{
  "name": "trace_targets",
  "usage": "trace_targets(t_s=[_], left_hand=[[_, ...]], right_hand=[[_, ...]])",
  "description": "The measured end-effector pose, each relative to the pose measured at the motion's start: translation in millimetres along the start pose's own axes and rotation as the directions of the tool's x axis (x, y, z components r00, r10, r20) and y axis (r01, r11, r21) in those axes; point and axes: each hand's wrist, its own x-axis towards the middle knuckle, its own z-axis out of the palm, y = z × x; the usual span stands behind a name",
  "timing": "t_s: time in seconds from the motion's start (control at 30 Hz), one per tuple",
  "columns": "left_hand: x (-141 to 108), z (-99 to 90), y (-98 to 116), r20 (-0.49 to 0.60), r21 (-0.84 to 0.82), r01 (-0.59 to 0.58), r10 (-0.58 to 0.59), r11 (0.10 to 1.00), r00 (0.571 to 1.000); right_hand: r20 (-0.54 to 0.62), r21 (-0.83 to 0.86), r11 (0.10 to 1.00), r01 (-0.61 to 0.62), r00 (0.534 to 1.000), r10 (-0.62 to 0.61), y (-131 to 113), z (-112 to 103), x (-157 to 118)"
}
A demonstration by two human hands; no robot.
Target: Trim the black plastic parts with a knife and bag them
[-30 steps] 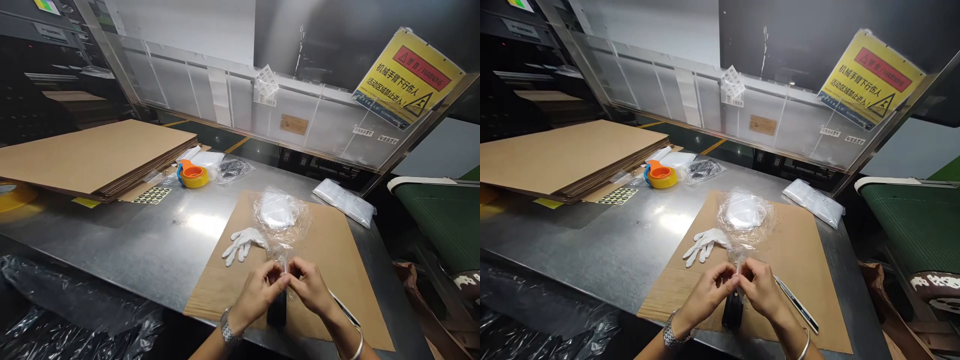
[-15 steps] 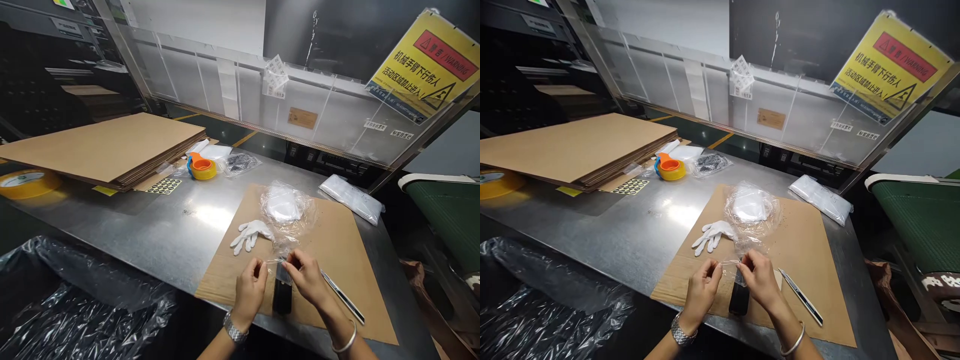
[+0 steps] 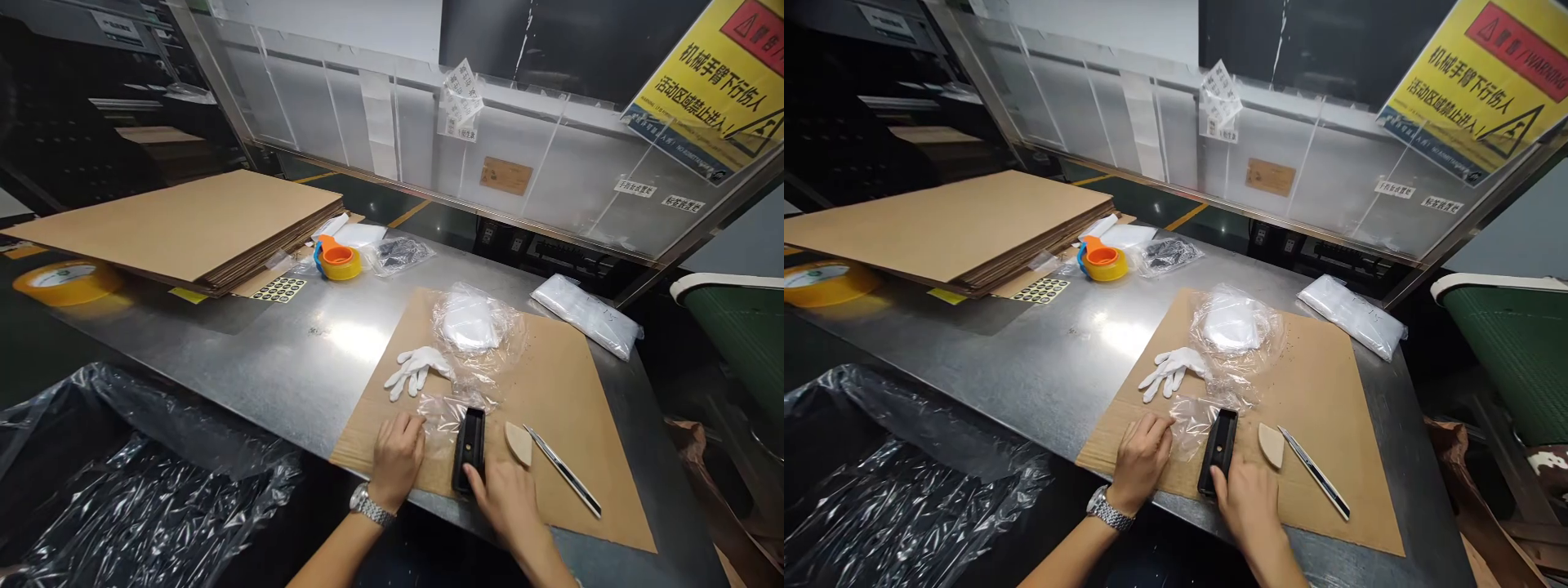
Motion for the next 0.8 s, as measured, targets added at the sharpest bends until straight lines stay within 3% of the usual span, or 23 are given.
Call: trace_targets(t_s=[0.1, 0.2, 0.33, 0.47, 0.63, 0.8], left_hand=[[-11, 1.5, 4, 0.063, 0.018, 0.028, -0.029, 0.999, 0.998], [-15, 1.1, 9, 0.115, 0.004, 0.071, -0.072, 0.997, 0.991], [-12, -1.0, 14, 0.194, -0.083, 0.125, -0.107, 0.989, 0.975], [-8, -7.4, 14, 0.298, -0.236, 0.144, -0.069, 0.961, 0.952], [-11, -14.2, 12, 0.34, -0.315, 0.132, -0.018, 0.94, 0.94], [-27, -9.7, 29, 0.27, -0.27, 0.08, -0.004, 0.96, 0.963]], right_hand=[[0.036, 0.028, 0.996, -0.079, 0.996, 0.078, 13, 4, -27], [0.081, 0.104, 0.989, -0.109, 0.992, 0.101, 21, -10, -45], [0.309, 0.405, 0.904, -0.138, 0.951, 0.007, 15, -23, -56], [0.436, 0.514, 0.819, -0.255, 0.9, 0.006, 9, -8, -55], [0.364, 0.441, 0.855, -0.272, 0.925, 0.106, 16, 11, -50], [0.2, 0.326, 0.929, -0.174, 0.973, 0.112, 4, 14, -52]])
